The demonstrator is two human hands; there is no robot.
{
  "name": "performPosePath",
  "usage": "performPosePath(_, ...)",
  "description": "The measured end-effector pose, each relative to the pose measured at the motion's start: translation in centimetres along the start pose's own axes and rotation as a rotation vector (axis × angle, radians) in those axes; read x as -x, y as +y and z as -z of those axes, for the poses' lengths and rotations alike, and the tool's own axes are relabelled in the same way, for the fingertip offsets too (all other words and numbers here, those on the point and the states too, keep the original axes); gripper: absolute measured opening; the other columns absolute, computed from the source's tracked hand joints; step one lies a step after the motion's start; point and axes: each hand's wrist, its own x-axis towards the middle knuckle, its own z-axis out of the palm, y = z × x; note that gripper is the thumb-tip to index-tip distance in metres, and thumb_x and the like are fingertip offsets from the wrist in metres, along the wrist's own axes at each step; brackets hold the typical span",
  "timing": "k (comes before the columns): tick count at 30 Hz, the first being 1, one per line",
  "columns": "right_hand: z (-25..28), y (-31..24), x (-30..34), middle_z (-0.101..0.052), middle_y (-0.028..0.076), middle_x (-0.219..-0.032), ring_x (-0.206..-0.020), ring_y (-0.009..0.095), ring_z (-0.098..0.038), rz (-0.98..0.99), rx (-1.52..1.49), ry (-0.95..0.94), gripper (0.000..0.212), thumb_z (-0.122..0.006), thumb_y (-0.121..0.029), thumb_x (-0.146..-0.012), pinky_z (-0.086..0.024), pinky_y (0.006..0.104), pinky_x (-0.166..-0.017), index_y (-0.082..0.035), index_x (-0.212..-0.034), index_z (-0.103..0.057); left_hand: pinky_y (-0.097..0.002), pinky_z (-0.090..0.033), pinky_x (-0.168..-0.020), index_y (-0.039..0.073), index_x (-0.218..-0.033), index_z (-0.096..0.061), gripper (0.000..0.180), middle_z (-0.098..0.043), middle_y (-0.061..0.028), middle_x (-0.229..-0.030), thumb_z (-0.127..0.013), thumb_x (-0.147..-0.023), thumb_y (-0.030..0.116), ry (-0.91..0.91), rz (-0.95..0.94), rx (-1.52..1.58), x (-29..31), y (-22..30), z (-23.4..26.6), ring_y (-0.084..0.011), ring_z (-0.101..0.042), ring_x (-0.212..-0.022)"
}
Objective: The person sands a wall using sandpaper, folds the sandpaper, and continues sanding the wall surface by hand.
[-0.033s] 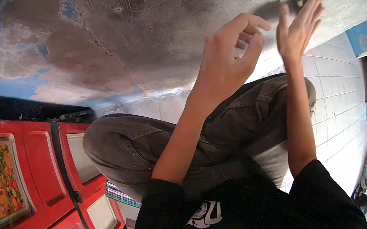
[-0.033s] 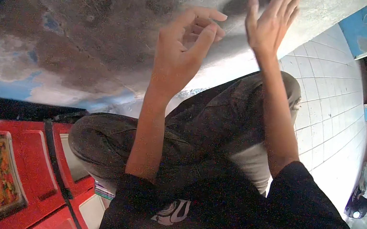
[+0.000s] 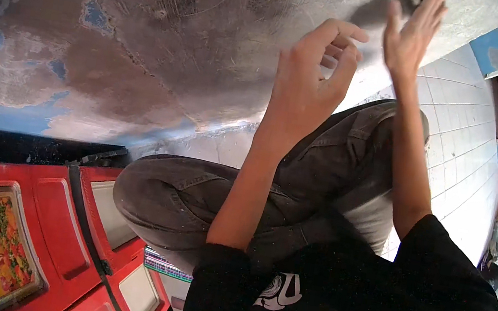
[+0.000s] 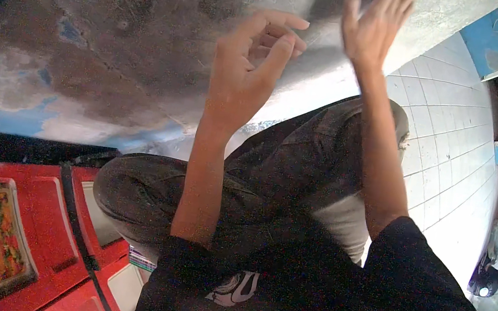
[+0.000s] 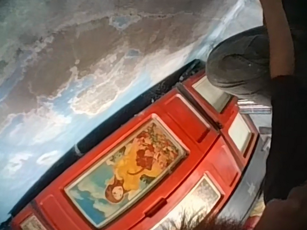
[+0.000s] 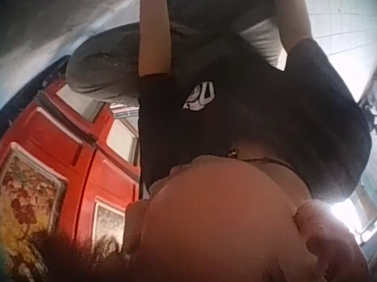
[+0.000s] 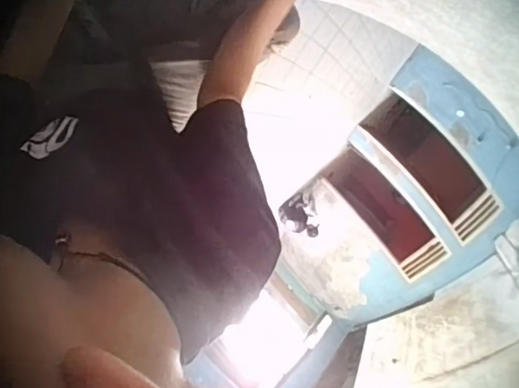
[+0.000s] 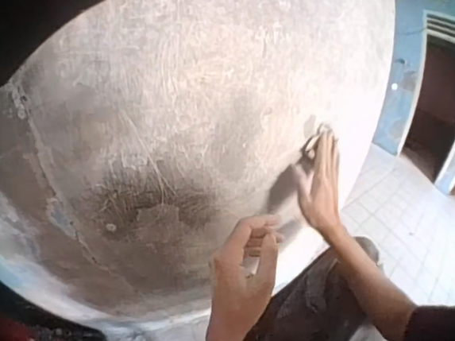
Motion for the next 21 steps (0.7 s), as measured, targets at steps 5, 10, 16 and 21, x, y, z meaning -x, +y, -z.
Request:
performPosePath(5,1.7,4.9,-7.1,-0.008,0.022,-0.152,-0.141,0.031,-0.013,-0.199,-0.566,0.064,0.064,-0.044,-0.020,-0.095,-0.013,0.0373,-0.114,0.001,-0.146,-0.010,-0.0295,-0.049,-0.078,0.007,-0.099,-0.064,0.016,-0.067,-0.0071,-0.083,-0.053,-0.088,0.010,-0.018,0.021,-0.024,-0.2,0.5,0.1,-0.0143,-0.064,-0.080)
performPosePath(10,0.3,1.8,-3.2,-0.001,0.018,-0.154,-0.142,0.029,-0.007,-0.167,-0.683,-0.012,0.066,-0.040,-0.013,-0.094,-0.011,0.0373,-0.114,-0.001,-0.147,-0.002,-0.0291,-0.049,-0.075,0.007,-0.100,-0.064,0.018,-0.068,-0.0069,-0.083,-0.053,-0.087,0.010,-0.016,0.035,-0.073,0.0,0.0,0.4,-0.0142,-0.064,-0.081)
performPosePath(16,0.3,-2.2,3.8,-0.004,0.027,-0.151,-0.140,0.041,0.000,-0.101,-0.302,-0.248,0.085,-0.060,-0.038,-0.087,-0.008,0.0461,-0.113,-0.003,-0.146,-0.010,-0.0283,-0.048,-0.076,0.006,-0.100,-0.064,0.018,-0.067,-0.0074,-0.082,-0.053,-0.086,0.011,-0.050,0.052,-0.088,0.1,0.0,-0.3,-0.0145,-0.064,-0.081)
performPosePath(21,0.1,2.2,-4.2,-0.014,0.021,-0.151,-0.140,0.032,-0.017,-0.086,-0.386,0.073,0.073,-0.050,-0.031,-0.092,-0.015,0.0395,-0.114,0.002,-0.145,-0.013,-0.0291,-0.049,-0.074,0.007,-0.100,-0.063,0.018,-0.067,-0.0069,-0.082,-0.053,-0.086,0.011,-0.037,0.014,-0.081,0.0,-0.2,0.2,-0.0147,-0.064,-0.081)
